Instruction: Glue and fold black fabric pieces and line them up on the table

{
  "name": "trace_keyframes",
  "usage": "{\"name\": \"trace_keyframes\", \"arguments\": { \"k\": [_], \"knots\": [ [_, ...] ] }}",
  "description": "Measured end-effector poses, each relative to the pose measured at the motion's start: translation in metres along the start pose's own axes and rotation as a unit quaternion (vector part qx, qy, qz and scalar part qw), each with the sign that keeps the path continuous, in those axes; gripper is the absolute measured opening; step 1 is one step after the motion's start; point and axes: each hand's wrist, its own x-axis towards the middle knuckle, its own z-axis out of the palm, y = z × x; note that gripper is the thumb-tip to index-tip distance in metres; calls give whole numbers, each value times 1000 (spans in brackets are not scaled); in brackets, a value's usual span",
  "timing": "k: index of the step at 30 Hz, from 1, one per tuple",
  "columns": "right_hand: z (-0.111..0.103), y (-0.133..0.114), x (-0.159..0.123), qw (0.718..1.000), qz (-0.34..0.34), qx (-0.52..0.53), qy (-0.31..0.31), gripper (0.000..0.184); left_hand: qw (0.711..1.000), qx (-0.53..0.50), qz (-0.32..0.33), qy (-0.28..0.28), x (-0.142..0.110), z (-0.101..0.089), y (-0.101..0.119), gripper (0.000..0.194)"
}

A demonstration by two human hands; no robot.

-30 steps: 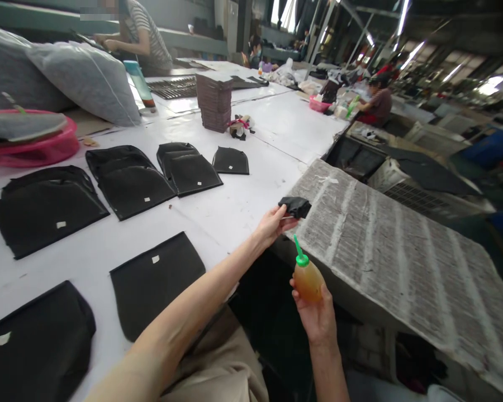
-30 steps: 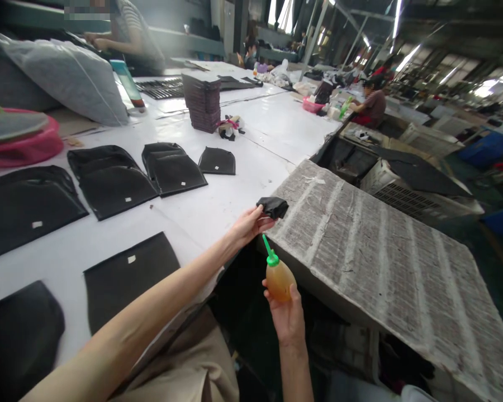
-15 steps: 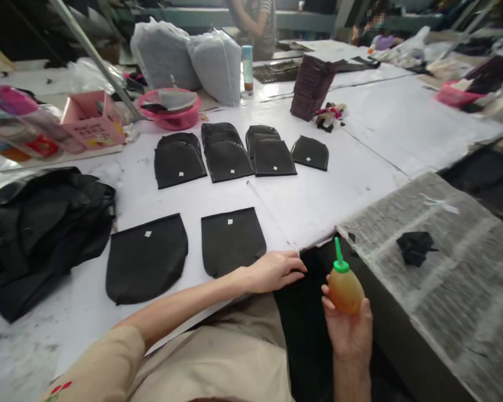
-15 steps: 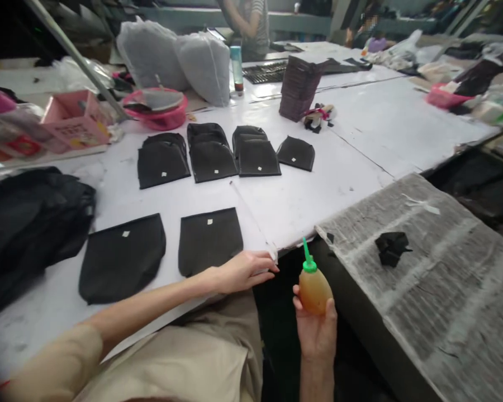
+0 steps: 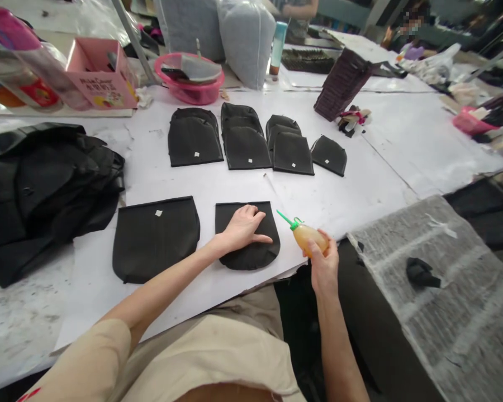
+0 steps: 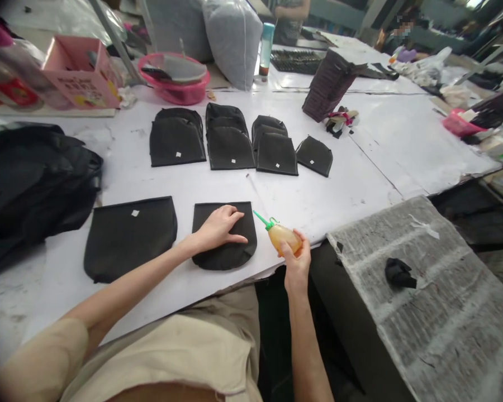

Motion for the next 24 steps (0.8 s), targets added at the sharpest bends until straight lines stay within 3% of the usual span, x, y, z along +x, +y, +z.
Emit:
{"name": "trace_keyframes", "arguments": {
  "k": [5, 13, 24],
  "knots": [
    [-2, 1, 13, 999, -24, -38, -23, 57, 997, 37, -43, -49, 1, 9, 20, 103],
    [0, -2, 24, 989, -63, -123, -46, 68, 998, 58, -27, -26, -3, 28, 16, 114],
    [19, -10, 53, 915, -243, -311, -91, 63, 997, 71, -23, -25, -4, 29, 19, 115]
  ]
}}
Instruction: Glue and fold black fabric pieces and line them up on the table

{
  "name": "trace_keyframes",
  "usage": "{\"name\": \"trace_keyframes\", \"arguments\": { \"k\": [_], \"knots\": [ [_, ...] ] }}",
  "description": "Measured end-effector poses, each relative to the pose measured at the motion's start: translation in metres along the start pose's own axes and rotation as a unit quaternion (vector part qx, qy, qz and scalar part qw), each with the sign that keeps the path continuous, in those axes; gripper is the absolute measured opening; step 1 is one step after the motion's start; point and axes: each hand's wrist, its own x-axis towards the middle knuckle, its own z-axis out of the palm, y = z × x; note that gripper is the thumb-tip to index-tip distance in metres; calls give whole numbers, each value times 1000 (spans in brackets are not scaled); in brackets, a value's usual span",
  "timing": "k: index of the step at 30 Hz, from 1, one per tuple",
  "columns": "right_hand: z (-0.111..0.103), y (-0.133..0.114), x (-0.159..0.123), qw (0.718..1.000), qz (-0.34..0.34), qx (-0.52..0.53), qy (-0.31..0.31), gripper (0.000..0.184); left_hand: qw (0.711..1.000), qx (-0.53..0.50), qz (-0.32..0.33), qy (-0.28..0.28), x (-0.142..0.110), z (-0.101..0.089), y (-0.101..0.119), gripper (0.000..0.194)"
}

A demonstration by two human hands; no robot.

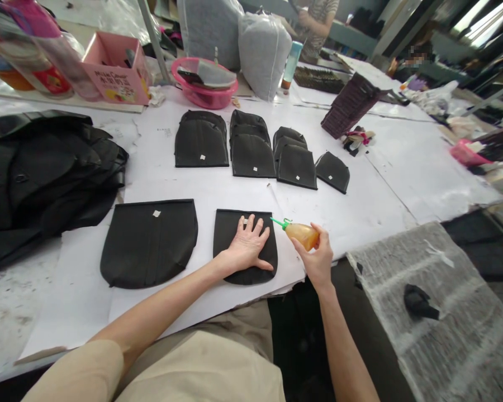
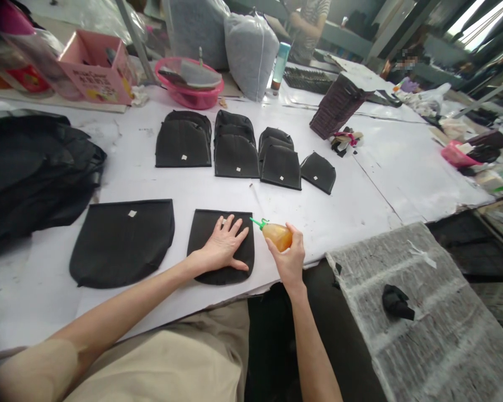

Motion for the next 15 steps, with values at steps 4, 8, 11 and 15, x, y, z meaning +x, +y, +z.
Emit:
{"name": "trace_keyframes", "arguments": {
  "k": [4, 8, 11, 15],
  "knots": [
    [4, -1, 12, 999, -45, -22, -6, 61, 1000, -2, 0, -7, 1, -2, 1, 116],
    [5, -1, 20, 997, -73, -37, -14, 58, 1000, -2, 5, -8, 1, -2, 1, 118],
    [5, 0, 24, 995, -81, -45, -20, 58, 1000, -4, 9, -8, 1, -2, 1, 119],
    [3, -1, 27, 995, -84, -52, -33, 56, 1000, -3, 9, -10, 0, -1, 1, 118]
  ]
}}
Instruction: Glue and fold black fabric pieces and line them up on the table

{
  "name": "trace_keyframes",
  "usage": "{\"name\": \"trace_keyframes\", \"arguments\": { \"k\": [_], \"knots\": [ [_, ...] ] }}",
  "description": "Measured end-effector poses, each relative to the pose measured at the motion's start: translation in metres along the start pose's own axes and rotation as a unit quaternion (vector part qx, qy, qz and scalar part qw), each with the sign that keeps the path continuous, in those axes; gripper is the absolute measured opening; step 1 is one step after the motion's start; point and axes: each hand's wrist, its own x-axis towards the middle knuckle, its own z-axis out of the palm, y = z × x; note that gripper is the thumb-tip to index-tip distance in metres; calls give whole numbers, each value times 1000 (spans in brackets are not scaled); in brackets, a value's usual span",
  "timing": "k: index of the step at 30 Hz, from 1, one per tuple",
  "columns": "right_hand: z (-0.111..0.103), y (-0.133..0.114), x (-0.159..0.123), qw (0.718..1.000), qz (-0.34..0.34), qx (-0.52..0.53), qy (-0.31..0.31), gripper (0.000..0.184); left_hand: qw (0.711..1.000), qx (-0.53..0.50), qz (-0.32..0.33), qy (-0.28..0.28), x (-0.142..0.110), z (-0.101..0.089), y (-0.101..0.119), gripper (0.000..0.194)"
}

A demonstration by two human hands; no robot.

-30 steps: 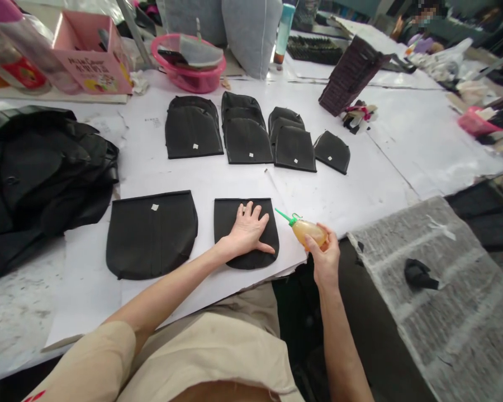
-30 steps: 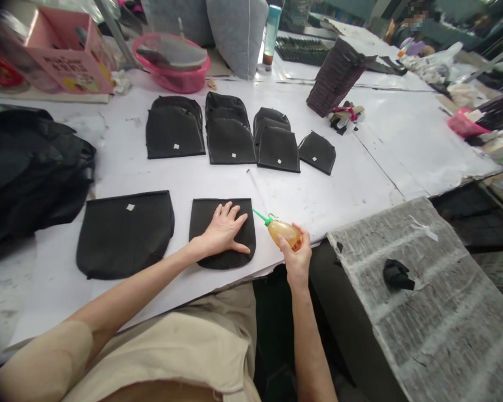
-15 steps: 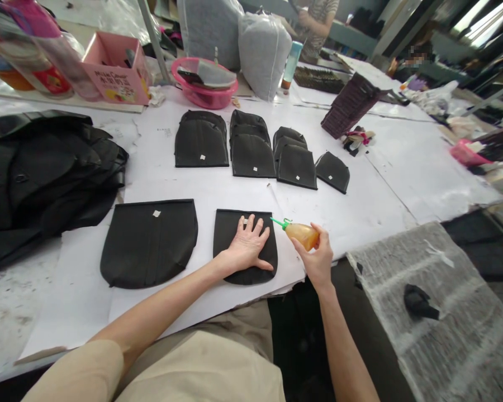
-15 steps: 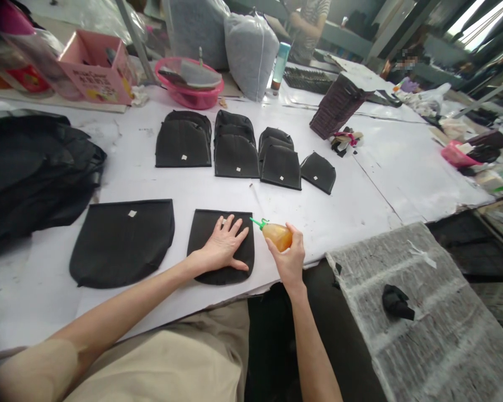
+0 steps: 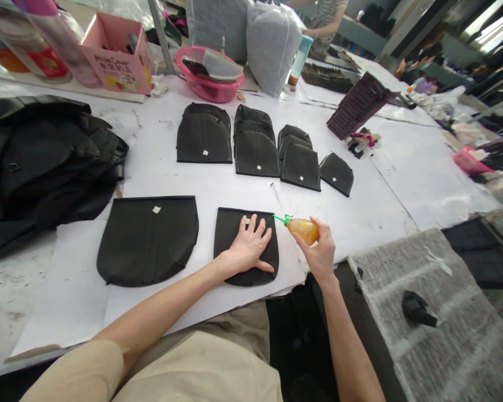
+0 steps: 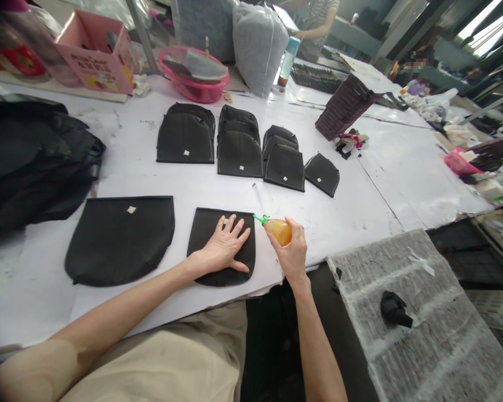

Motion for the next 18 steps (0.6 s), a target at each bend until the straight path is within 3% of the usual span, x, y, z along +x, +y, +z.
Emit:
{"name": "trace_keyframes", "arguments": {
  "k": [7, 18],
  "knots": [
    [-8, -8, -2, 1000, -10, -14, -15, 53, 1000, 8, 5, 4, -1, 1, 0, 120],
    [0, 0, 4, 999, -18, -27, 9, 57, 999, 33, 2, 5, -2, -3, 0, 117]
  ]
}}
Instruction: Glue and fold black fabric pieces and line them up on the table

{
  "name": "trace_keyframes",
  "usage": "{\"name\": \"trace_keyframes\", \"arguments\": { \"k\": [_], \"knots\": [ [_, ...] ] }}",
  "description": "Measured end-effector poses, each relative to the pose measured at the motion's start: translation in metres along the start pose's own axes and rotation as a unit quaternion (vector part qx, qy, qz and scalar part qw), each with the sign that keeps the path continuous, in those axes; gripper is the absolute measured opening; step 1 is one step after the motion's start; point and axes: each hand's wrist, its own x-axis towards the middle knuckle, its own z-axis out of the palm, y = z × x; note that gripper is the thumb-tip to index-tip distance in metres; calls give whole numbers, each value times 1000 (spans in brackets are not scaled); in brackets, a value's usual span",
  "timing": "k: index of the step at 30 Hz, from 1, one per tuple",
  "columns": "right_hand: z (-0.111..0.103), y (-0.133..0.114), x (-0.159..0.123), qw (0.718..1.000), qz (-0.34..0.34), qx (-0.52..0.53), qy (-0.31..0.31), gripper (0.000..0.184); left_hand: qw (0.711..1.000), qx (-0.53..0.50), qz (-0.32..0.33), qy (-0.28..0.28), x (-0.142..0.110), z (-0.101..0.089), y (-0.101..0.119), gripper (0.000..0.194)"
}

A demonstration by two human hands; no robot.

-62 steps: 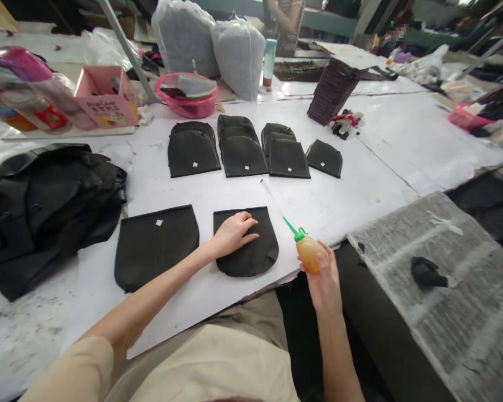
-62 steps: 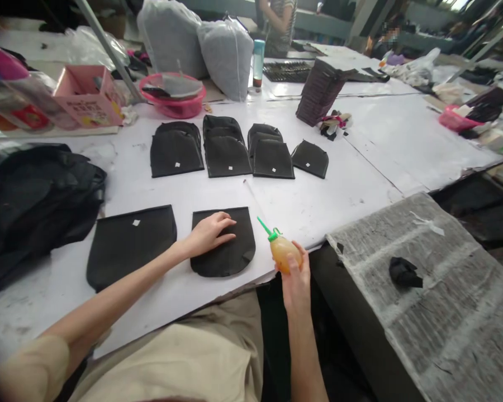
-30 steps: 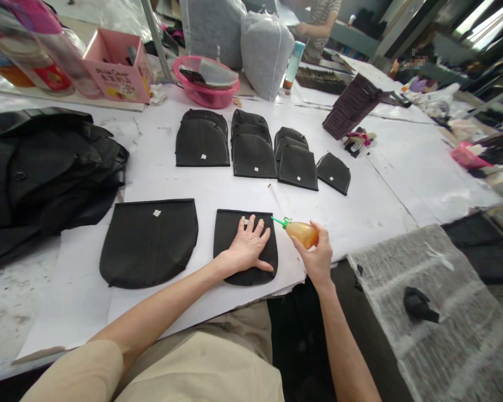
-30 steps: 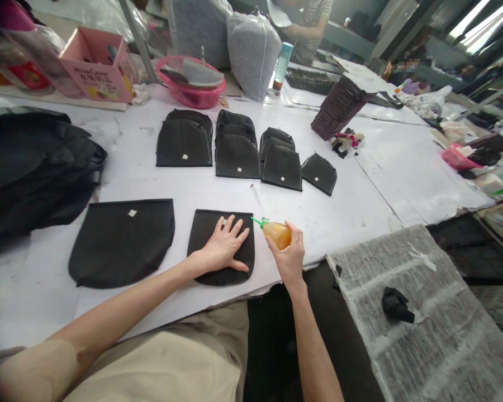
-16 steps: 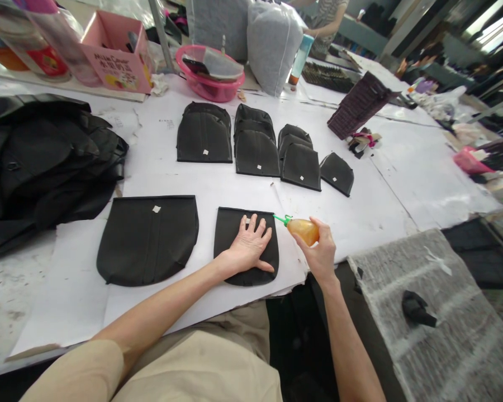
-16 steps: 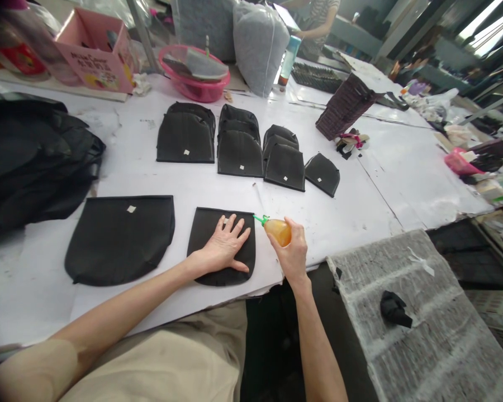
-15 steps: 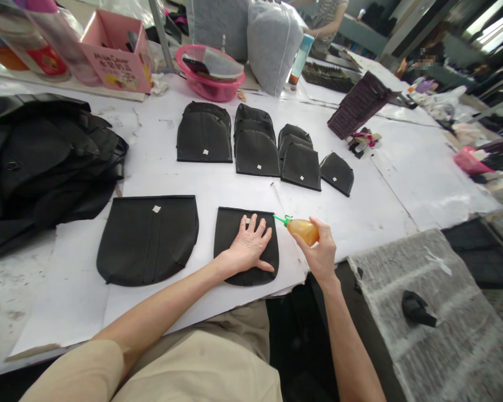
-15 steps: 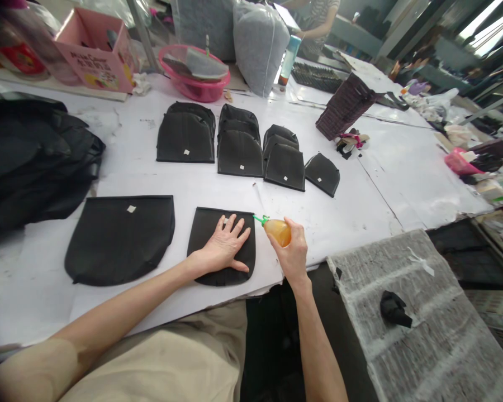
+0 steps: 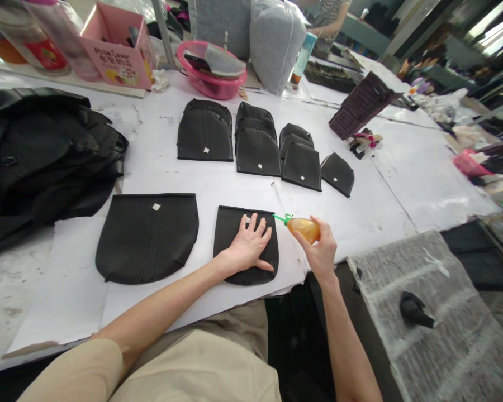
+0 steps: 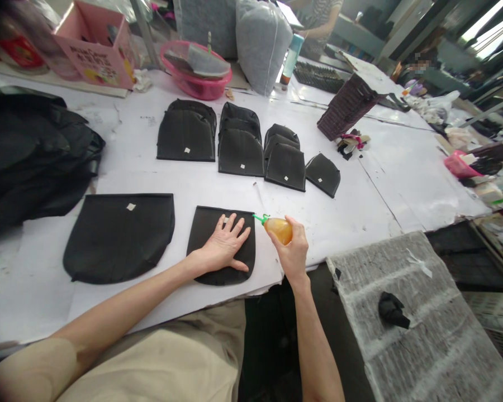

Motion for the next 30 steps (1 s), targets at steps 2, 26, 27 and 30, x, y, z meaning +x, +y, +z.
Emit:
{"name": "trace_keyframes", "arguments": {
  "k": [2, 26, 27, 30],
  "knots": [
    [-4, -2, -2, 1000, -3, -8, -6, 56, 1000, 3, 0, 4, 0, 1, 0, 117],
    [-19, -6, -12, 999, 21, 3, -26, 54, 1000, 10, 6, 16, -1, 8, -2, 115],
    [-20, -6, -13, 999, 21, 3, -27, 54, 1000, 11, 6, 16, -1, 8, -2, 115],
    [-22, -7, -16, 999, 19, 2, -32, 54, 1000, 14, 6, 12, -1, 8, -2, 115]
  ]
}}
